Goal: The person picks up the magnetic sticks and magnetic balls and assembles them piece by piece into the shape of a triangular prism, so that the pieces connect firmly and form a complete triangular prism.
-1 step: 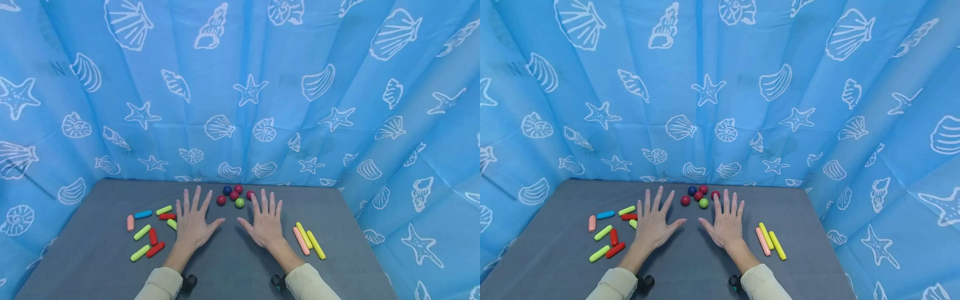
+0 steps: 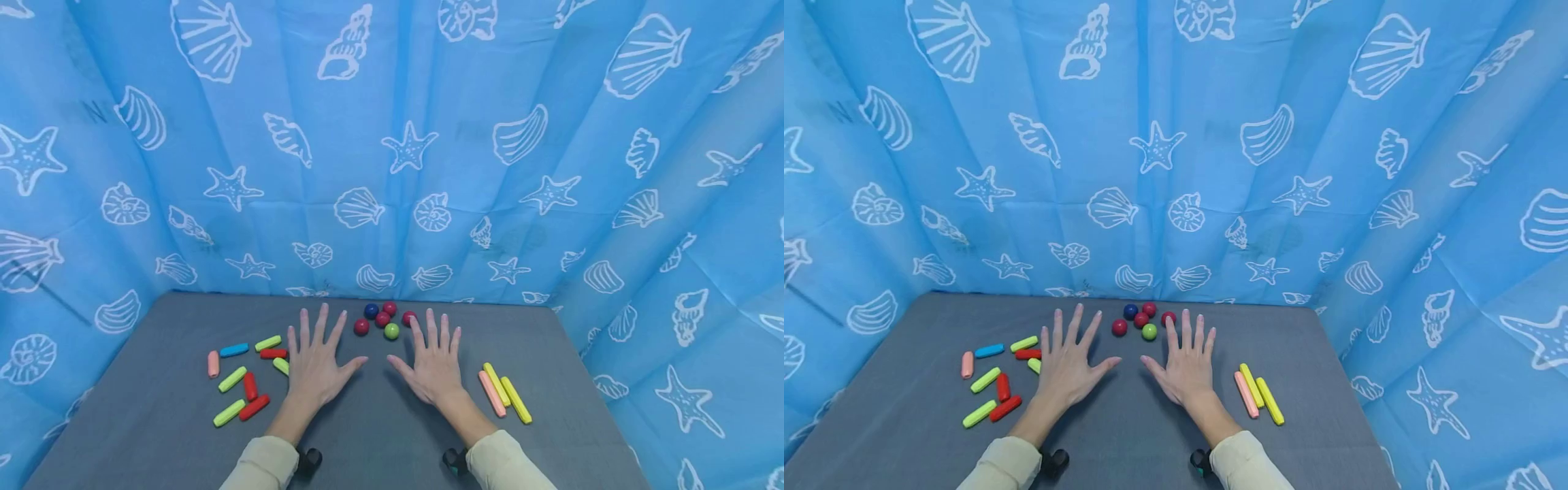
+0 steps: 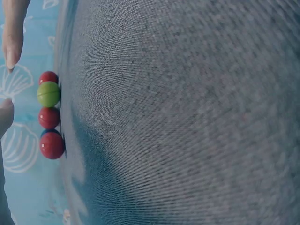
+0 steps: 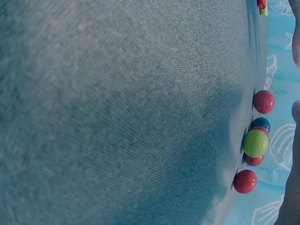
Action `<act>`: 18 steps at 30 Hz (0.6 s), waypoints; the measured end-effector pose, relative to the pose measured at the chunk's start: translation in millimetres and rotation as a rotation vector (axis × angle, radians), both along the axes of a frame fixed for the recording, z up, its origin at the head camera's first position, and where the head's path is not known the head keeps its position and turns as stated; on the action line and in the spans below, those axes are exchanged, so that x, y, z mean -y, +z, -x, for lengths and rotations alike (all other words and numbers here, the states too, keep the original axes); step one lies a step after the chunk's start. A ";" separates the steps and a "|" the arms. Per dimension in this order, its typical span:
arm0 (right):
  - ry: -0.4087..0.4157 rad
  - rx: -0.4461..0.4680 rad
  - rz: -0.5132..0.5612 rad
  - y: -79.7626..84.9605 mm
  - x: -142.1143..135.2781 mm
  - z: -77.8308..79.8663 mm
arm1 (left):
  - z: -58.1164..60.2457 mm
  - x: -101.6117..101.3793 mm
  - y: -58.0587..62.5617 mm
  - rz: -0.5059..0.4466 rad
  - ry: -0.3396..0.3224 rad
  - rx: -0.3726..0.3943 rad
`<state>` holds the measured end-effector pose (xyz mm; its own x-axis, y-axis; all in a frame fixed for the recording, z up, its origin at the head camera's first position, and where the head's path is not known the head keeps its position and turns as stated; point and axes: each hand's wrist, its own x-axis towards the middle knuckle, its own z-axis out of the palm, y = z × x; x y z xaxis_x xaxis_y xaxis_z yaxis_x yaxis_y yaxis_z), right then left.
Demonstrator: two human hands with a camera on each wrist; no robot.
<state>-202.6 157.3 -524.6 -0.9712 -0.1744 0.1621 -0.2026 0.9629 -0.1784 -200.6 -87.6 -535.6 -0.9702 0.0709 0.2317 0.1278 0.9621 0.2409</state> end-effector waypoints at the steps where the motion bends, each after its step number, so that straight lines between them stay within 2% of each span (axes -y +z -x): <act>1: 0.000 -0.008 0.003 -0.2 -0.3 0.2 | 0.1 -0.1 0.5 -0.001 -0.001 -0.001; 9: -0.003 -0.034 0.006 3.4 -1.1 -1.2 | 1.2 2.1 5.0 -0.008 -0.015 -0.003; 14: 0.005 -0.042 0.018 8.4 0.5 -1.6 | 2.1 9.4 7.2 -0.011 -0.014 -0.022; 18: 0.004 -0.025 0.008 5.5 -0.5 -0.3 | -0.7 18.2 9.7 -0.018 -0.008 -0.008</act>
<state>-202.3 157.8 -519.1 -0.9663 -0.1765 0.1874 -0.2105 0.9607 -0.1807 -199.9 -105.8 -525.9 -0.9678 0.0739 0.2405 0.1371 0.9565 0.2574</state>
